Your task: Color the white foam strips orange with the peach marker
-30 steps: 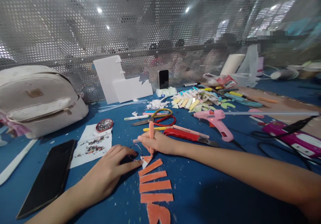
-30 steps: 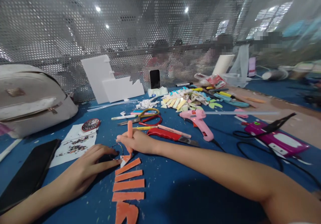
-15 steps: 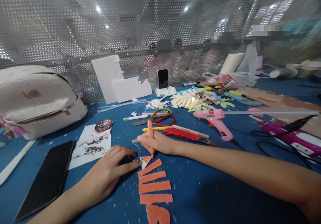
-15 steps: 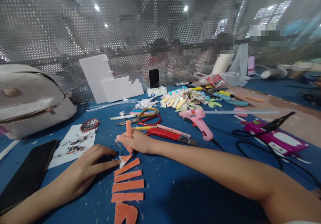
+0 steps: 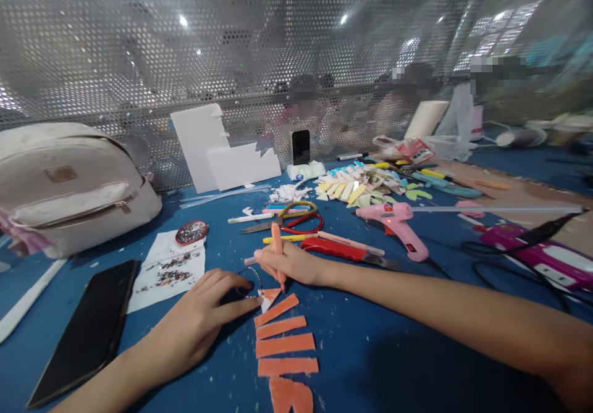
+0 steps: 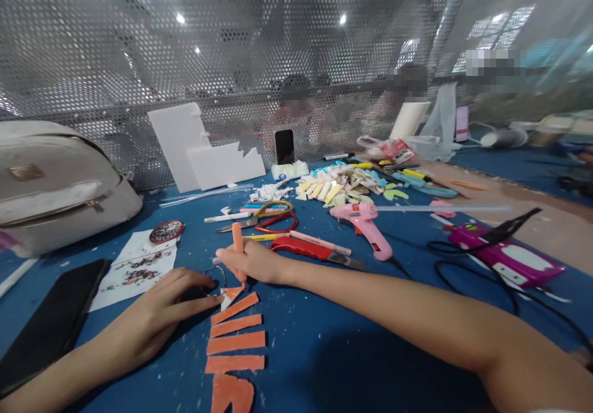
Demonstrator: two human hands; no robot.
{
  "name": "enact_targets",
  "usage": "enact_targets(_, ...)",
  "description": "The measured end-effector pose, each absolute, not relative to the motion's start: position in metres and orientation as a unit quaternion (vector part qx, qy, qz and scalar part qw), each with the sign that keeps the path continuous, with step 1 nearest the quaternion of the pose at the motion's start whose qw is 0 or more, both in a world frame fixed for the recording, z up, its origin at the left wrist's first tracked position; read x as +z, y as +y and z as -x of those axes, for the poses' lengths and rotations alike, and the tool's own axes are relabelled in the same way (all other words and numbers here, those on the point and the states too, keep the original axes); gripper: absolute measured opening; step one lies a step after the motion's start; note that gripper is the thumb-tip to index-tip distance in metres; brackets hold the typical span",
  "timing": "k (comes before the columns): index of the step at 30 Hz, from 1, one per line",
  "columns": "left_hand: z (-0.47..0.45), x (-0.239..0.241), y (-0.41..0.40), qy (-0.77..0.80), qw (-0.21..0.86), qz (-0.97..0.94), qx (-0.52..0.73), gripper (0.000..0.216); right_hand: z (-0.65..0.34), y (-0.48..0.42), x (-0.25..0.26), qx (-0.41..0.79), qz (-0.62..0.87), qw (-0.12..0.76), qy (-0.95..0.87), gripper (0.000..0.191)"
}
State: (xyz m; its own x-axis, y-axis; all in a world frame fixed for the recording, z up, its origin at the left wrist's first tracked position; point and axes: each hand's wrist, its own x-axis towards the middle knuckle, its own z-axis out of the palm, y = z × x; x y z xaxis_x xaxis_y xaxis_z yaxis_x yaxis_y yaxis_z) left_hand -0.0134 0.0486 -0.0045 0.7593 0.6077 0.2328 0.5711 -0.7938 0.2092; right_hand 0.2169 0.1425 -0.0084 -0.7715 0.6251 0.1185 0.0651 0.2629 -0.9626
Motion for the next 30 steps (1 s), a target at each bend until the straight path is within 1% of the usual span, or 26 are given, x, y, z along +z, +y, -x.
enact_targets(4, 0.0139, -0.0052, 0.0485, 0.315, 0.063, -0.935, 0.149, 0.052, -0.2172, 0.1431, -0.0102, 0.564, 0.234, 0.249, -0.752, 0.051)
enact_targets(8, 0.0146, -0.0053, 0.0482, 0.317, 0.064, -0.934, 0.15, 0.052, -0.2174, 0.1423, -0.0085, 0.563, 0.233, 0.247, -0.753, 0.058)
enact_targets(12, 0.0147, -0.0049, 0.048, 0.317, 0.066, -0.935, 0.146, 0.053, -0.2173, 0.1412, -0.007, 0.56, 0.233, 0.257, -0.753, 0.057)
enact_targets(15, 0.0141, -0.0047, 0.0485, 0.319, 0.065, -0.934, 0.145, 0.052, -0.217, 0.1405, -0.0074, 0.56, 0.224, 0.258, -0.755, 0.06)
enact_targets(20, 0.0138, -0.0056, 0.0493, 0.316, 0.067, -0.936, 0.144, 0.052, -0.2171, 0.1404, -0.0076, 0.557, 0.229, 0.263, -0.754, 0.055)
enact_targets(24, 0.0144, -0.0069, 0.049, 0.316, 0.067, -0.936, 0.143, 0.053, -0.2176, 0.1408, -0.0082, 0.562, 0.221, 0.258, -0.754, 0.062)
enact_targets(28, 0.0146, -0.0062, 0.0484, 0.317, 0.066, -0.935, 0.147, 0.053, -0.2177, 0.1417, -0.0087, 0.56, 0.23, 0.26, -0.752, 0.056)
enact_targets(30, 0.0148, -0.0056, 0.0481, 0.319, 0.067, -0.934, 0.148, 0.053, -0.2177, 0.1419, -0.0088, 0.561, 0.228, 0.256, -0.753, 0.058)
